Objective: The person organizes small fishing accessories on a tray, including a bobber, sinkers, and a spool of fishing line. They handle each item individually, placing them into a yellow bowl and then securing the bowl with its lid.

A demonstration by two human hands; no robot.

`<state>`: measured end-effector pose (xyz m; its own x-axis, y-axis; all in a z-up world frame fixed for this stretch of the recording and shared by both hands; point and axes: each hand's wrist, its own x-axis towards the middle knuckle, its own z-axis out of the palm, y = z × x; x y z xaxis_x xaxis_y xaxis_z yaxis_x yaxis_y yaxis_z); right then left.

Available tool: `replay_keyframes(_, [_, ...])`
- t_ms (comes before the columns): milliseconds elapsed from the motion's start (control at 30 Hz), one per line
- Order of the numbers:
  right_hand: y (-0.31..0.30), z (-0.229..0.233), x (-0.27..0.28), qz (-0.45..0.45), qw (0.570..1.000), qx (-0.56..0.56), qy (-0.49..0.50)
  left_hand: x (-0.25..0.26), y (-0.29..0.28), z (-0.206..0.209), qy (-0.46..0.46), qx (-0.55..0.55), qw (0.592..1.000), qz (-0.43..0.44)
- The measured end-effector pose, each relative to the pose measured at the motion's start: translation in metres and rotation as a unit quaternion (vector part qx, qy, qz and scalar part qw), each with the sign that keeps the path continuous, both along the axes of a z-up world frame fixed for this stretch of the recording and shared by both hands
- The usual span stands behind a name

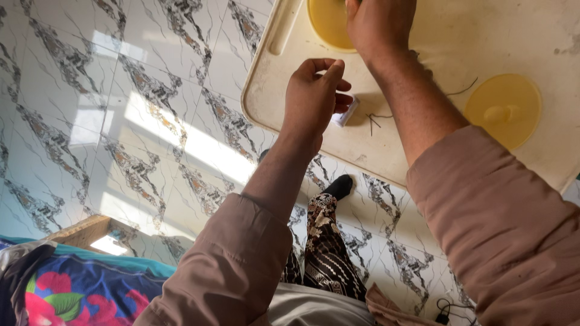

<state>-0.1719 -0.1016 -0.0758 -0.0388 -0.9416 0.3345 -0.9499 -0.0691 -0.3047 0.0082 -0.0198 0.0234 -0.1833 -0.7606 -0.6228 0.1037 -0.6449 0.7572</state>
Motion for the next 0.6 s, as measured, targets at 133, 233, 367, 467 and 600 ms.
replay_keyframes(133, [0.006,0.025,0.013,0.021,0.998,-0.046,0.043,0.000,-0.002,0.003,-0.017,-0.013,1.000,-0.003])
replay_keyframes(233, [0.012,0.044,0.015,0.060,0.996,-0.054,0.036,-0.002,0.006,0.006,-0.164,-0.138,0.975,-0.057])
replay_keyframes(367, [0.028,0.072,0.017,0.036,0.995,-0.077,-0.043,-0.008,0.033,0.007,-0.409,-0.396,0.799,-0.191])
replay_keyframes(467, [0.058,0.092,0.018,0.011,0.992,-0.110,-0.063,-0.007,0.050,-0.006,-0.435,-0.409,0.746,-0.294])
replay_keyframes(600, [0.091,0.109,0.020,-0.040,0.986,-0.054,-0.150,-0.013,0.063,-0.026,-0.452,-0.453,0.701,-0.315])
